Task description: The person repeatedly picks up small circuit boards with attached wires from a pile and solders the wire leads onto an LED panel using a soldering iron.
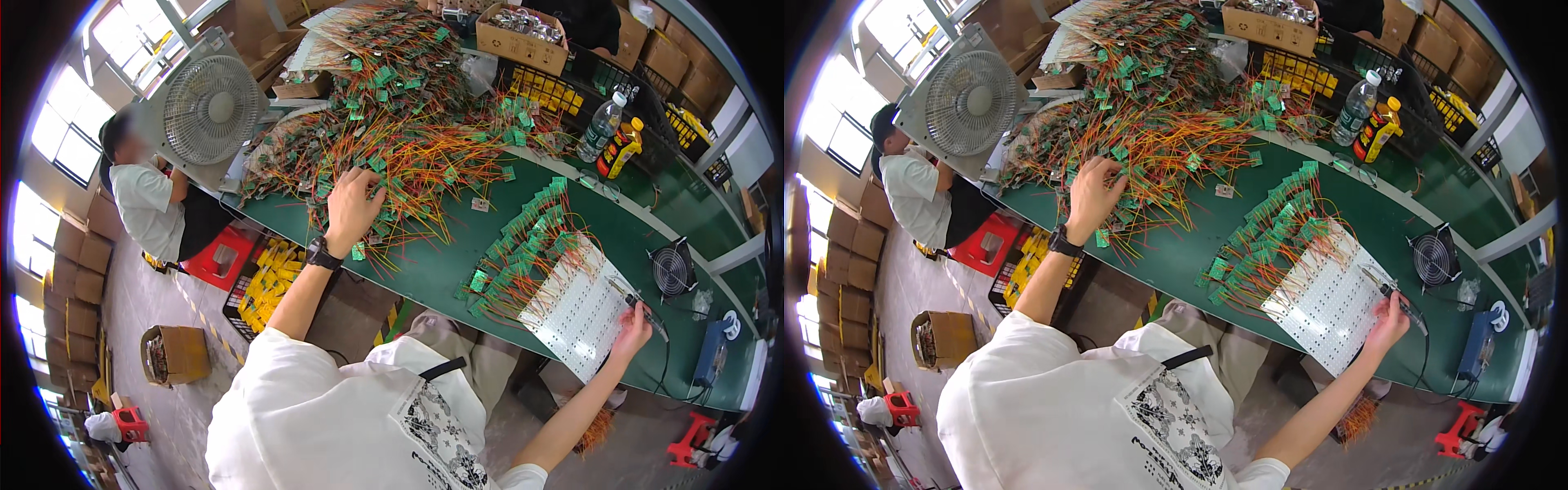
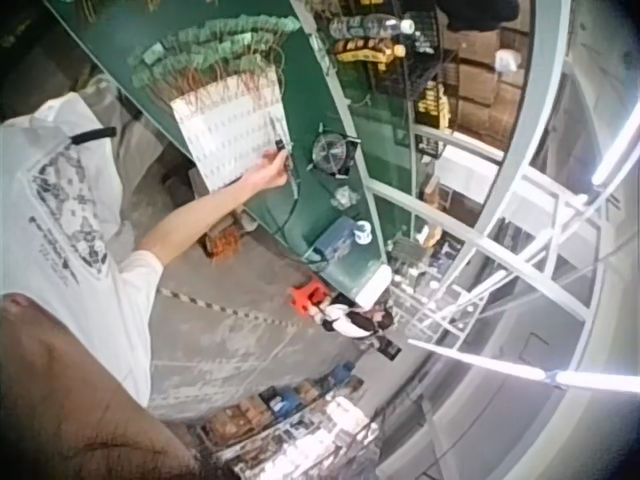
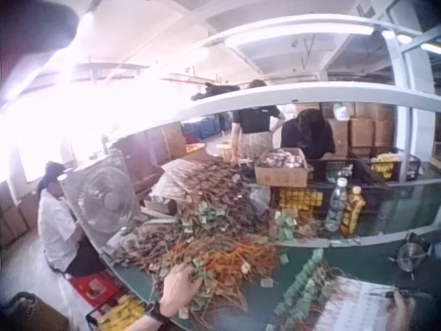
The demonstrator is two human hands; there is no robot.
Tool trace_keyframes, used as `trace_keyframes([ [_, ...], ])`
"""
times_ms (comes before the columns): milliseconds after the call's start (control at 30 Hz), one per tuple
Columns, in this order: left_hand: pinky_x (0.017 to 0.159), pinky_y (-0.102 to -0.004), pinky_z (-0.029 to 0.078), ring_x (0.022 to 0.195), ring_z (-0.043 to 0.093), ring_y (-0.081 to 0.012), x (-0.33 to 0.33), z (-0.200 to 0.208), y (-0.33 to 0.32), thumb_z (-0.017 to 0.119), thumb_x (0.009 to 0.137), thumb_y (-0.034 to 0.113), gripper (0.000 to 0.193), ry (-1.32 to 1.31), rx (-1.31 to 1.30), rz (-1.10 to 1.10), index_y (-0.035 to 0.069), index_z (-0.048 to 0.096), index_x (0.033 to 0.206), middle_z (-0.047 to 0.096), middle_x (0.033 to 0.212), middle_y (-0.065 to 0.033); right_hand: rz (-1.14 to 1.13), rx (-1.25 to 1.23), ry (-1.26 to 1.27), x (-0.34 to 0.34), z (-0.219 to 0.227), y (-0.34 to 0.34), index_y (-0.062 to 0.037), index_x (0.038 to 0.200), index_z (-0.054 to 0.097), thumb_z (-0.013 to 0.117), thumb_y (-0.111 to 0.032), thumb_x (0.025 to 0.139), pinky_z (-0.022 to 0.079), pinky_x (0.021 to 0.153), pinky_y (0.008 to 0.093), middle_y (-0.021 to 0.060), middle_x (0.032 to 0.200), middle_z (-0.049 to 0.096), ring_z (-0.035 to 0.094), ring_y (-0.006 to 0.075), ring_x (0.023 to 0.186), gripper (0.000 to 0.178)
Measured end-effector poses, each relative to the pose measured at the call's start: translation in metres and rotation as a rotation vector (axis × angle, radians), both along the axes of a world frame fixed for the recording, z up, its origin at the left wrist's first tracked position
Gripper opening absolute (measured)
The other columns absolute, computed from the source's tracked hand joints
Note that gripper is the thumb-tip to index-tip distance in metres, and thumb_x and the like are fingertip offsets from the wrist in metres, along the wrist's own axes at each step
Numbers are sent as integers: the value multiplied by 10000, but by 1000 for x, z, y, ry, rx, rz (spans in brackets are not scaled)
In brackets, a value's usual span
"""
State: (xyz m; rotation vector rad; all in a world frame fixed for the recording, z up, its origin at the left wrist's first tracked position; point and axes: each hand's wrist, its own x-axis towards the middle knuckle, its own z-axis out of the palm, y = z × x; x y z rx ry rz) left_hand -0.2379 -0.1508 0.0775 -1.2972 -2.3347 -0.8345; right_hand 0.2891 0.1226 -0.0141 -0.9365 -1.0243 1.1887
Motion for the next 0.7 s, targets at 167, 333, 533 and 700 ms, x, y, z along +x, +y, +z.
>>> trace_keyframes([
  [167, 633, -349, 502, 711, 632, -226, -2, 15, 0, 713, 806, 149, 169, -166, 33, -58, 41, 651, 921, 662, 834, -81, -11, 10, -28, 1, 0, 0, 20, 1015, 638, 665, -124, 903, 382, 490, 237, 48, 678, 609, 537, 110, 526, 184],
  [333, 623, -325, 511, 755, 666, -206, -12, 42, 5, 712, 851, 168, 205, -262, 116, -84, 14, 631, 960, 695, 940, -105, -9, 10, -26, 0, 2, -2, 23, 1010, 637, 659, -127, 909, 386, 497, 238, 47, 688, 607, 541, 112, 536, 182],
  [533, 643, -312, 532, 779, 668, -194, -35, 43, 21, 729, 829, 134, 245, -273, 117, -234, -5, 626, 1003, 679, 964, -115, 11, -9, -17, -3, 5, -5, 17, 1012, 630, 666, -140, 907, 394, 516, 234, 46, 694, 601, 543, 109, 552, 193],
  [700, 655, -314, 544, 802, 649, -212, -39, 34, 29, 738, 790, 110, 230, -101, -38, -304, 23, 641, 980, 640, 909, -91, 10, 3, -43, -2, 7, -6, 19, 1011, 629, 662, -155, 914, 400, 529, 228, 38, 695, 598, 542, 100, 566, 202],
])
